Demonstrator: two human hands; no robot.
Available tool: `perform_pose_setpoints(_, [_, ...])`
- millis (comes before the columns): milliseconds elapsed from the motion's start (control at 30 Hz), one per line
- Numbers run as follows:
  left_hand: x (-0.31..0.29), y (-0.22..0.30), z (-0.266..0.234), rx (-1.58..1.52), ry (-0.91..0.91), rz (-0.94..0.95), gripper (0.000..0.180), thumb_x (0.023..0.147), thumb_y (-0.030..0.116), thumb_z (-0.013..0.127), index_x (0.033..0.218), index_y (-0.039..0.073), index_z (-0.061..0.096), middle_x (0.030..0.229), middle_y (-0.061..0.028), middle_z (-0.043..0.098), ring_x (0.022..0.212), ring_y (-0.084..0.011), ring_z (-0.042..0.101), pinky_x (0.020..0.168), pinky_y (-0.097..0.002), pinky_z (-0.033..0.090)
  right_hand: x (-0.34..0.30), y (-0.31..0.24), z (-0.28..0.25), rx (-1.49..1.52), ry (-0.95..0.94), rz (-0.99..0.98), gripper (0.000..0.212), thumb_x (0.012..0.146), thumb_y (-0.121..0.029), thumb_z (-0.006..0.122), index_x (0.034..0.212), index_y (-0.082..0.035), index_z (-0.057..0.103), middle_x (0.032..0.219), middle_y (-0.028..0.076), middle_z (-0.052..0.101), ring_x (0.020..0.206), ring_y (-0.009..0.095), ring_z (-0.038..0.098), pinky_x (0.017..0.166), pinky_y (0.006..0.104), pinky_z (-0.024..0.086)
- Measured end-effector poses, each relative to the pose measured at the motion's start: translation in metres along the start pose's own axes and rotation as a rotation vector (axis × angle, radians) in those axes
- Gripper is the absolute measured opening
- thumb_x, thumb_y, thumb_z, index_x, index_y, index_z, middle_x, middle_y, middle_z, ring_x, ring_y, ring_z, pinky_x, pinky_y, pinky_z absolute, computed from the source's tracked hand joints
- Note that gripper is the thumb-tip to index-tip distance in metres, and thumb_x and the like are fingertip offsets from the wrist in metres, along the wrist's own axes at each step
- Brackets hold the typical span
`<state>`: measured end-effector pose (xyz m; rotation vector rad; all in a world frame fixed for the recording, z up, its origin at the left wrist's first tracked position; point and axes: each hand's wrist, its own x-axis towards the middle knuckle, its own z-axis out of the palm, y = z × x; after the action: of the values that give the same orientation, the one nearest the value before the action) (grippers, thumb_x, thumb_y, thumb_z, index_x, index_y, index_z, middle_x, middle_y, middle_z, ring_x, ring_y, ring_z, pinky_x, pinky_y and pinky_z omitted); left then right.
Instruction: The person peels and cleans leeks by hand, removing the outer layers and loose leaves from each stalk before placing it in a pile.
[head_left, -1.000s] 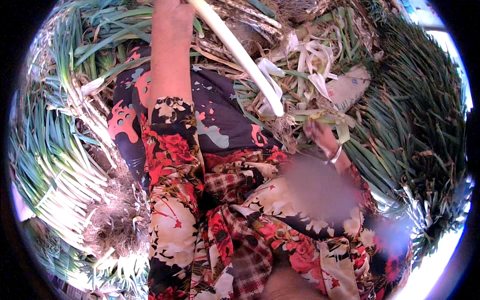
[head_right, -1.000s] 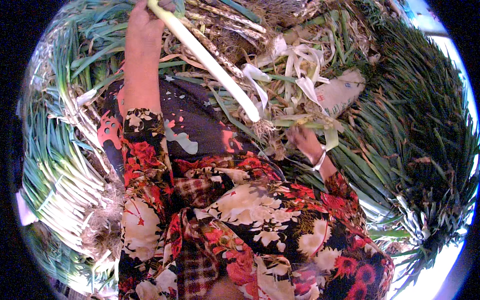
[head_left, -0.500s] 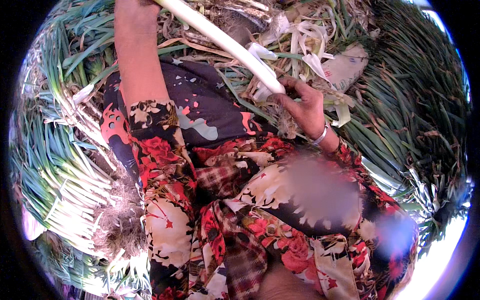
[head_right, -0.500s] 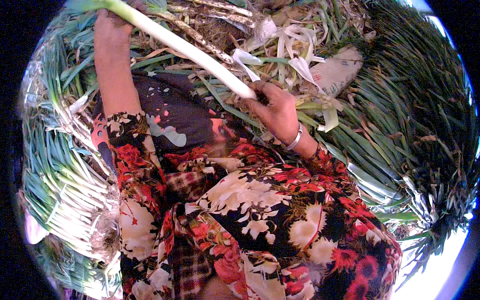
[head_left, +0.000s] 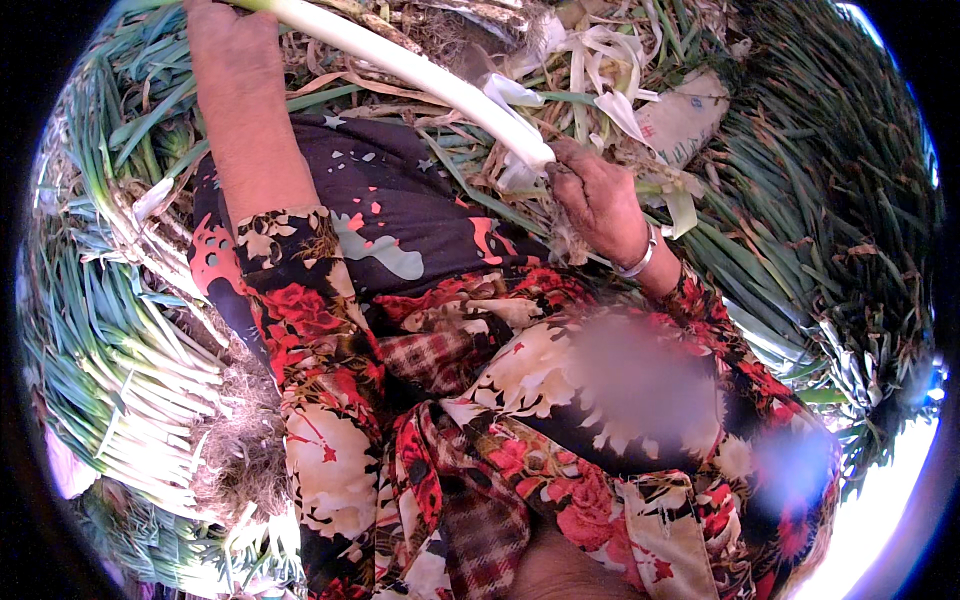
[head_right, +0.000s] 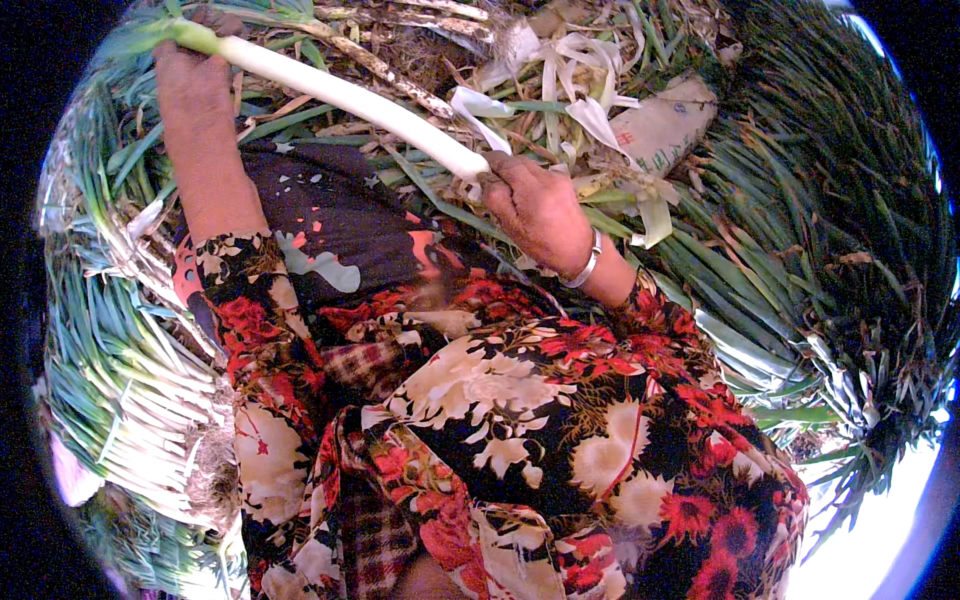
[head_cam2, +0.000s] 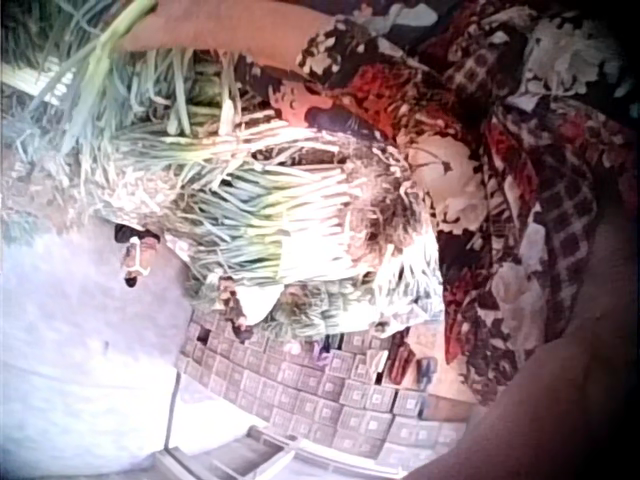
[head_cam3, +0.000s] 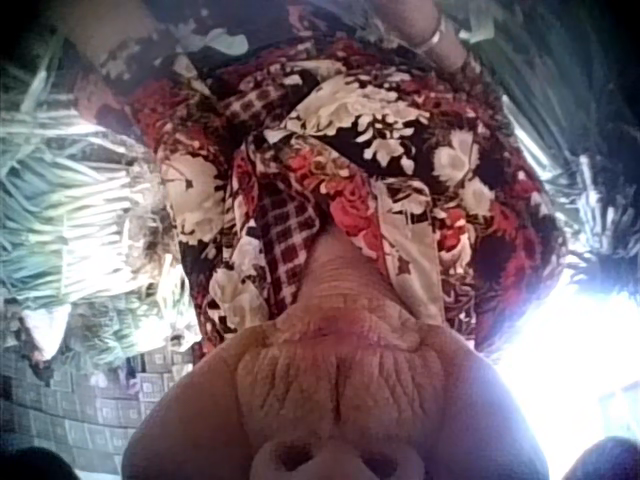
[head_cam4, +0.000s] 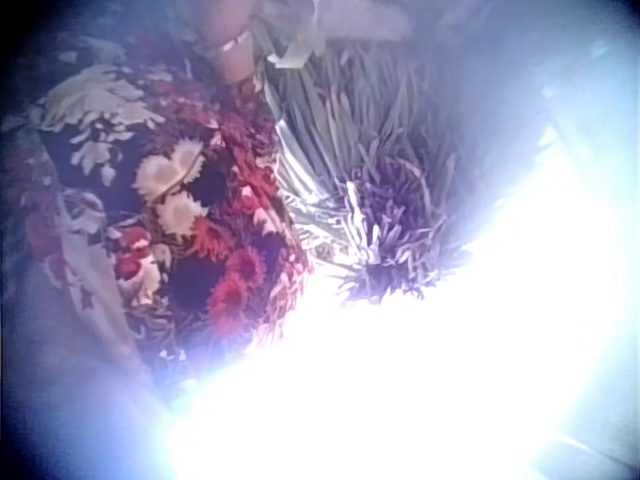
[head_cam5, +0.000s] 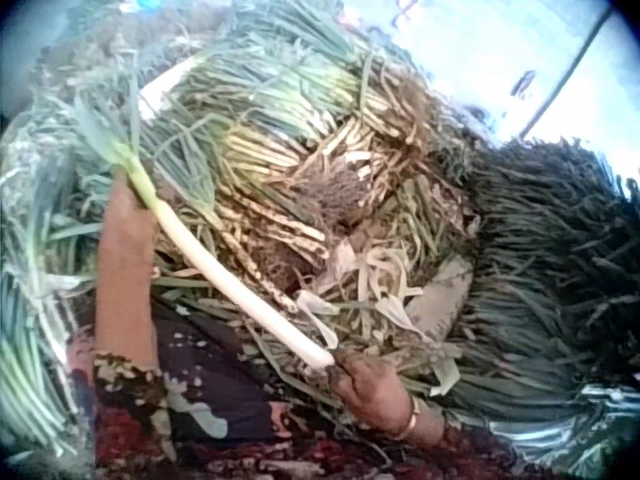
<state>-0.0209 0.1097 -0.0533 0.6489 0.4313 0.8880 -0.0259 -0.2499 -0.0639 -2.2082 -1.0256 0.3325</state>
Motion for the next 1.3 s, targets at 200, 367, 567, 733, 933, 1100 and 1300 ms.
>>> perform_pose_setpoints(200, [-0.013, 0.004, 0.009, -0.21, -0.147, -0.103, 0.041, 0.093, 0.044, 0.031, 0.078, 0.007, 0.041, 0.057, -0.0013, 0.034, 0.046, -0.013, 0.034, 0.039, -0.0256, 0.033, 0.0, -0.004, -0.005, 0.096, -0.182, 0.16, 0.026, 0.082, -0.014, 0.051, 0.102, 0.0, 0.057, 0.066, 0.014, 0.056, 0.056, 0.023, 0.057, 0.057, 0.031, 0.046])
perform_pose_setpoints(367, [-0.015, 0.009, 0.007, -0.308, -0.308, -0.151, 0.04, 0.092, 0.044, 0.032, 0.079, 0.006, 0.04, 0.056, 0.0003, 0.03, 0.046, -0.0118, 0.031, 0.039, -0.0245, 0.031, -0.007, -0.002, 0.003, -0.005, -0.074, -0.058, 0.024, 0.08, -0.014, 0.052, 0.099, 0.0, 0.058, 0.065, 0.013, 0.056, 0.055, 0.023, 0.057, 0.054, 0.0308, 0.046])
perform_pose_setpoints(567, [-0.014, 0.009, 0.002, -0.353, -0.424, -0.152, 0.041, 0.092, 0.042, 0.033, 0.086, 0.002, 0.041, 0.058, 0.0011, 0.029, 0.047, -0.0108, 0.029, 0.04, -0.0245, 0.028, -0.016, 0.008, 0.005, 0.276, -0.088, 0.234, 0.023, 0.082, -0.017, 0.05, 0.093, 0.002, 0.06, 0.077, 0.011, 0.061, 0.066, 0.017, 0.059, 0.059, 0.0266, 0.045])
perform_pose_setpoints(733, [-0.004, 0.003, 0.0, -0.465, -0.465, -0.194, 0.043, 0.093, 0.042, 0.029, 0.088, 0.001, 0.042, 0.057, 0.0015, 0.029, 0.046, -0.0105, 0.028, 0.04, -0.0247, 0.027, -0.011, -0.001, 0.001, 0.945, -0.148, 0.522, 0.033, 0.085, -0.024, 0.051, 0.104, 0.002, 0.055, 0.087, 0.008, 0.06, 0.077, 0.012, 0.056, 0.067, 0.0235, 0.044])
perform_pose_setpoints(933, [-0.022, 0.026, 0.029, -0.297, -0.049, -0.07, 0.04, 0.093, 0.043, 0.029, 0.086, 0.007, 0.044, 0.049, 0.001, 0.03, 0.039, -0.0117, 0.029, 0.037, -0.0254, 0.028, -0.006, -0.006, 0.002, 0.859, -0.476, 0.605, 0.042, 0.085, -0.031, 0.052, 0.112, 0.002, 0.048, 0.082, 0.008, 0.059, 0.062, 0.013, 0.053, 0.054, 0.0252, 0.043])
perform_pose_setpoints(1100, [-0.051, 0.075, 0.011, -0.176, -0.084, -0.029, 0.047, 0.085, 0.051, 0.04, 0.095, 0.009, 0.058, 0.058, -0.0043, 0.052, 0.052, -0.0196, 0.051, 0.049, -0.0334, 0.046, -0.003, 0.019, 0.052, -0.304, -0.026, -0.466, 0.043, 0.086, -0.034, 0.051, 0.109, 0.002, 0.049, 0.077, 0.007, 0.058, 0.058, 0.015, 0.051, 0.05, 0.0266, 0.042])
perform_pose_setpoints(1300, [-0.167, 0.125, 0.019, 0.251, -0.147, 0.526, 0.052, 0.081, 0.025, 0.055, 0.123, 0.009, 0.03, 0.073, -0.0042, 0.048, 0.063, -0.0153, 0.048, 0.056, -0.0288, 0.043, 0.053, -0.015, 0.081, 0.117, 0.014, -0.358, 0.053, 0.087, -0.044, 0.046, 0.106, 0.006, 0.048, 0.065, 0.011, 0.052, 0.056, 0.022, 0.047, 0.05, 0.0313, 0.041])
